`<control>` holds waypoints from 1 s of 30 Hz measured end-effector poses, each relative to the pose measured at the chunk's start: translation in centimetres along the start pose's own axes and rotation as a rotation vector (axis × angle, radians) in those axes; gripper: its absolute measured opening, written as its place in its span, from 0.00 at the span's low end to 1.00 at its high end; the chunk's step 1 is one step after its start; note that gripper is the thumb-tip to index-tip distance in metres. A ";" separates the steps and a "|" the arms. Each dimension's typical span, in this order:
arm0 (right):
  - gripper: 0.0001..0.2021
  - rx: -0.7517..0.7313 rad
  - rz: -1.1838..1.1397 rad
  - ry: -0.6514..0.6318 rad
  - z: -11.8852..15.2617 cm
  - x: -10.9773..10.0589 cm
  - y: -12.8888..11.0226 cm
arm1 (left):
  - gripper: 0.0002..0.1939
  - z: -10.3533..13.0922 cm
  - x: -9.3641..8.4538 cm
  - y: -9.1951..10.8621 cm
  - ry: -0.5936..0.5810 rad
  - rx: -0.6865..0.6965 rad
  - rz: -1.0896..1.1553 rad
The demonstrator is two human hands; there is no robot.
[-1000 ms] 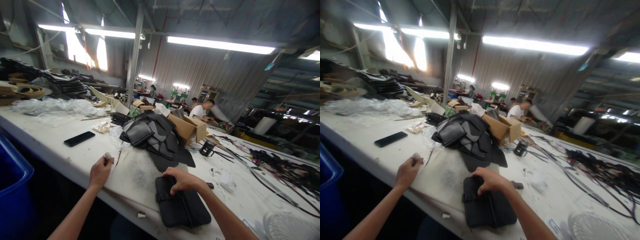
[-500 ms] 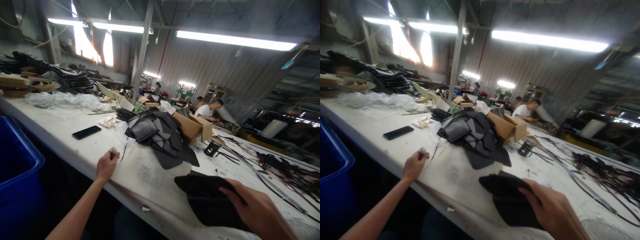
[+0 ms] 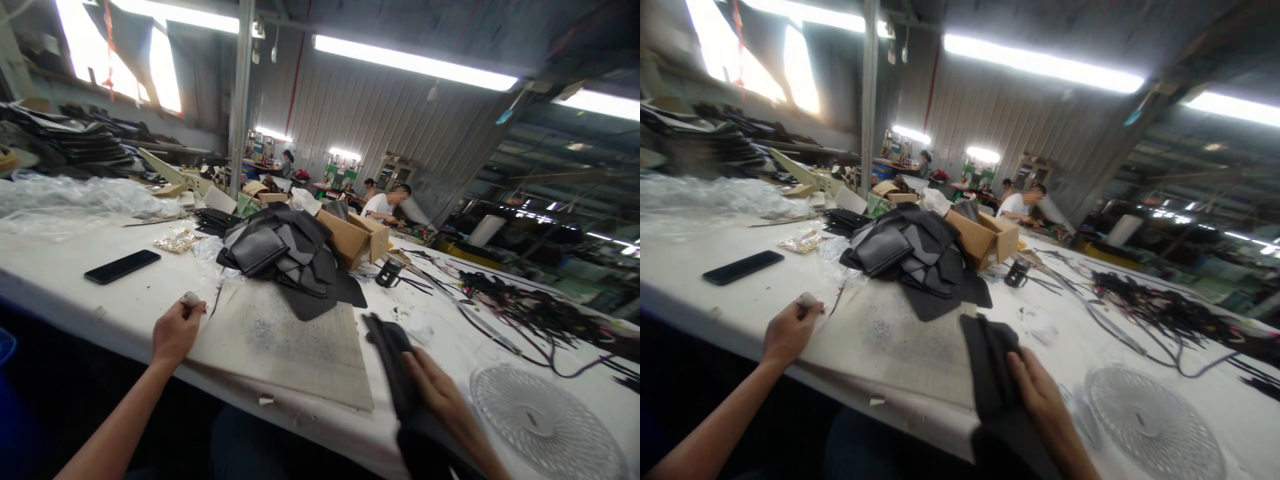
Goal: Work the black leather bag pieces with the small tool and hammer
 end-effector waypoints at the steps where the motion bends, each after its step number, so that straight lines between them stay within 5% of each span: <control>1: 0.29 0.029 -0.003 -0.084 0.4 3.0 -0.6 | 0.23 0.0 0.0 0.0 -0.004 0.005 -0.010; 4: 0.23 0.062 0.152 -0.186 1.4 9.5 -1.5 | 0.23 -0.1 0.1 -0.1 -0.004 0.017 -0.032; 8: 0.18 0.047 0.398 -0.224 1.4 12.5 -1.6 | 0.22 -0.1 0.2 -0.1 -0.009 0.027 -0.039; 13: 0.16 0.029 0.513 -0.169 0.1 12.2 -2.1 | 0.24 -0.4 0.4 -0.2 -0.015 0.015 -0.103; 17: 0.19 -0.269 0.400 -0.008 -0.6 11.1 -3.6 | 0.25 -0.8 0.6 -0.5 -0.032 0.019 -0.118; 22: 0.17 -0.402 -0.013 -0.245 0.6 11.4 -4.4 | 0.23 -1.5 0.9 -1.1 -0.038 -0.021 -0.218; 30: 0.13 -0.376 0.028 -0.274 0.2 10.9 -4.8 | 0.29 -1.6 0.3 0.4 -0.103 0.007 -0.246</control>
Point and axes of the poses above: each hand's wrist, its own z-axis away from the middle knuckle, its own x-axis out of the palm, y = z × x, the point moved 3 cm from there along -z, towards the middle knuckle, and after that the axes turned 13 degrees about y, right-handed, at the moved point
